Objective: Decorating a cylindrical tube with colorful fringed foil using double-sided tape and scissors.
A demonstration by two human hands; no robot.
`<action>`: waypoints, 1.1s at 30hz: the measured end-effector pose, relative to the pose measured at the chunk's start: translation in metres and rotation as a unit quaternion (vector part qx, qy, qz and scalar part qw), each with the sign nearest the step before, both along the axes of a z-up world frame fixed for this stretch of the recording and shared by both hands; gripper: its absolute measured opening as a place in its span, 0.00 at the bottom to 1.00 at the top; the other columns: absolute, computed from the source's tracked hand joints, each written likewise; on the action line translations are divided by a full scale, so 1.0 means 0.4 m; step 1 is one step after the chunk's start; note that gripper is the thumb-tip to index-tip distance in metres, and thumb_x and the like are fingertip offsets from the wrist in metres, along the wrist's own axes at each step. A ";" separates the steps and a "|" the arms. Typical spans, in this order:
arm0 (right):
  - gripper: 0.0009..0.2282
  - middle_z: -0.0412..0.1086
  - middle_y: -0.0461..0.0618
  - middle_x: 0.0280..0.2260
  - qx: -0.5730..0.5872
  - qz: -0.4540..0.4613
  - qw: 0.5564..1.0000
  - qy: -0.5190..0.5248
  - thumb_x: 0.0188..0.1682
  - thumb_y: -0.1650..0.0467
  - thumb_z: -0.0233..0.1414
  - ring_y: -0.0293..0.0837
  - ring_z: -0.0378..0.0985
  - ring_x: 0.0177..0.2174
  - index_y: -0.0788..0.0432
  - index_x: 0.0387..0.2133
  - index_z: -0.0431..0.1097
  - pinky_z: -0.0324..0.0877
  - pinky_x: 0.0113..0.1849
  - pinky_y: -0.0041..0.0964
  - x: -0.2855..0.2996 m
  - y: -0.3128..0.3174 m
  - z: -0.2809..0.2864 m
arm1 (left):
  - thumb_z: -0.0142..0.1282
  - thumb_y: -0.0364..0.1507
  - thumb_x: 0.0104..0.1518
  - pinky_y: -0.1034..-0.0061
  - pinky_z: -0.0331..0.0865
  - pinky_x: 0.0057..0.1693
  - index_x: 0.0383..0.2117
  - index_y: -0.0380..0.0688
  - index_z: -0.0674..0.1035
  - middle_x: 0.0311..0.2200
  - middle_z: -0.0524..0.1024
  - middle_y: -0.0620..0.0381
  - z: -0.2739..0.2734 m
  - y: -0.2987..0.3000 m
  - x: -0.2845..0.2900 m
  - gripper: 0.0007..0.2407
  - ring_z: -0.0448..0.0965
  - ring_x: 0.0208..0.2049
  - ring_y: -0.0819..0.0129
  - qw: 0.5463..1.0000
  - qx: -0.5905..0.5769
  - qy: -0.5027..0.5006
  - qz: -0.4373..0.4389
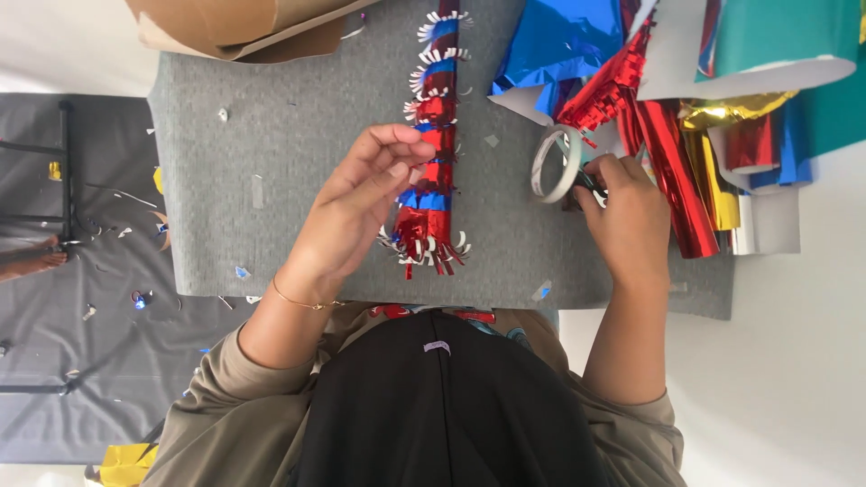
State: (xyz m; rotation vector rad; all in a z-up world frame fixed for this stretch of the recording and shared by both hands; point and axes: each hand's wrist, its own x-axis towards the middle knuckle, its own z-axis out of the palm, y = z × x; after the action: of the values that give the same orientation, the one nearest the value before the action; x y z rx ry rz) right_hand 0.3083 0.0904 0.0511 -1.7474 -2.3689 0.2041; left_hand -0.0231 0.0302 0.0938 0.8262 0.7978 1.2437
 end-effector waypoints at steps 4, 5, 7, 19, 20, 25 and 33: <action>0.07 0.70 0.55 0.39 0.006 0.009 0.998 -0.062 0.50 0.71 0.59 0.64 0.75 0.34 0.61 0.38 0.72 0.69 0.25 0.59 -0.026 0.004 0.006 | 0.46 0.23 0.66 0.71 0.66 0.67 0.57 0.40 0.70 0.55 0.73 0.47 -0.023 0.000 -0.010 0.14 0.70 0.61 0.64 0.992 -0.030 -0.122 0.005; 0.06 0.73 0.52 0.41 0.067 0.022 0.997 -0.020 0.53 0.73 0.57 0.59 0.76 0.38 0.59 0.42 0.75 0.68 0.29 0.53 -0.047 -0.004 0.041 | 0.46 0.22 0.65 0.70 0.65 0.68 0.57 0.38 0.70 0.54 0.73 0.47 -0.021 -0.001 -0.009 0.15 0.71 0.61 0.63 0.988 -0.034 -0.149 -0.003; 0.07 0.75 0.50 0.44 0.121 0.037 0.992 0.021 0.56 0.74 0.55 0.53 0.76 0.42 0.56 0.46 0.77 0.68 0.32 0.47 -0.113 -0.031 0.113 | 0.46 0.21 0.64 0.70 0.65 0.69 0.58 0.36 0.69 0.54 0.73 0.46 -0.012 -0.006 -0.003 0.15 0.71 0.60 0.62 0.983 -0.043 -0.179 -0.008; 0.02 0.71 0.48 0.43 0.378 0.284 0.859 0.198 0.53 0.71 0.64 0.51 0.78 0.40 0.49 0.35 0.80 0.67 0.43 0.45 -0.337 -0.073 0.166 | 0.49 0.25 0.63 0.74 0.62 0.65 0.58 0.40 0.70 0.51 0.72 0.51 -0.004 -0.023 0.025 0.16 0.69 0.58 0.68 0.987 -0.049 -0.145 -0.046; 0.02 0.71 0.47 0.42 0.395 0.285 0.850 0.200 0.52 0.71 0.65 0.49 0.77 0.40 0.50 0.32 0.80 0.65 0.43 0.45 -0.343 -0.069 0.161 | 0.49 0.24 0.63 0.74 0.62 0.66 0.58 0.40 0.70 0.51 0.73 0.51 -0.007 -0.024 0.023 0.16 0.70 0.58 0.68 0.988 -0.047 -0.143 -0.045; 0.03 0.67 0.43 0.38 0.353 0.273 0.859 0.252 0.49 0.69 0.66 0.48 0.75 0.37 0.48 0.28 0.80 0.63 0.42 0.44 -0.343 -0.083 0.133 | 0.53 0.20 0.61 0.73 0.62 0.68 0.58 0.41 0.69 0.52 0.71 0.53 0.008 -0.043 0.001 0.18 0.68 0.60 0.69 0.981 -0.062 -0.179 -0.040; 0.02 0.63 0.49 0.38 -0.064 0.050 0.826 0.557 0.52 0.74 0.58 0.41 0.69 0.40 0.58 0.35 0.73 0.72 0.42 0.31 -0.226 -0.103 0.067 | 0.70 0.41 0.48 0.56 0.65 0.70 0.52 0.46 0.69 0.53 0.63 0.51 -0.024 -0.140 -0.163 0.28 0.67 0.63 0.50 0.883 0.264 0.383 0.072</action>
State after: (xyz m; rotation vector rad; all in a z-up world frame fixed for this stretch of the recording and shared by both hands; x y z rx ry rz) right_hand 0.2180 0.0492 0.0779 -1.0110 -1.5412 1.0755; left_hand -0.0884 -0.0260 0.0842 1.7997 1.1758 1.2825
